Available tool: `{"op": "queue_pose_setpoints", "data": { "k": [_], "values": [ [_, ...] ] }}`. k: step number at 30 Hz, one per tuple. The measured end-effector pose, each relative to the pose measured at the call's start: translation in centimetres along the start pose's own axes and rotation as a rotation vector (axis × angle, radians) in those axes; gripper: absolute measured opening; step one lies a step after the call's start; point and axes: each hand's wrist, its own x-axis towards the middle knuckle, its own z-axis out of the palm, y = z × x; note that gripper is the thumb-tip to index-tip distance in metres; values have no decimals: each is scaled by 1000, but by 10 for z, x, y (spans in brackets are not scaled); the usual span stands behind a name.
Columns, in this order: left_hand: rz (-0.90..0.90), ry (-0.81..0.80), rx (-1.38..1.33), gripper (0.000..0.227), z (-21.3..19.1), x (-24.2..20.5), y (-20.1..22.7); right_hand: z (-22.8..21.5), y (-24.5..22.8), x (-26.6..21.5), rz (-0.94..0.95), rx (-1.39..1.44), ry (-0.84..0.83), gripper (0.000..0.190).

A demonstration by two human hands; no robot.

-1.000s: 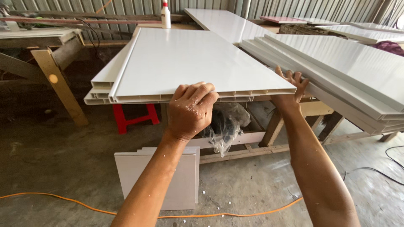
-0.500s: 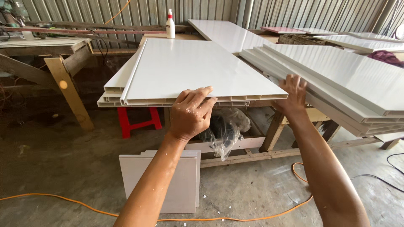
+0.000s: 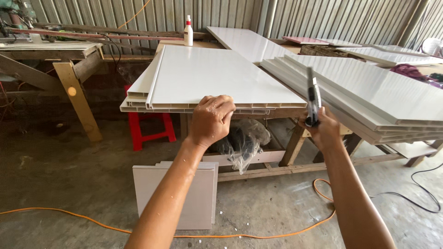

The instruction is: The person uses a utility knife to trim the edges of a white plastic sheet resting on a wooden workbench. They repeatedly score and snap off thin strips along the sheet's edge, then move the trimmed piece aside and continue the process on the same sheet.

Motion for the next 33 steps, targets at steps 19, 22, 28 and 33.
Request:
{"op": "queue_pose_setpoints", "data": {
  "k": [19,22,28,33],
  "values": [
    [-278,-486,384,40,-1,-8,-37,109,-123,-144,-39,-507,-634,74],
    [-235,-410,410,45,5,-13,-41,128,-124,-152,-107,-1028,-648,93],
    [-236,-374,383,48,7,-14,-42,172,-117,-151,-174,-1591,-734,61],
    [-195,-287,415,47,25,-22,-52,198,-113,-146,-49,-1761,-730,67]
  ]
}}
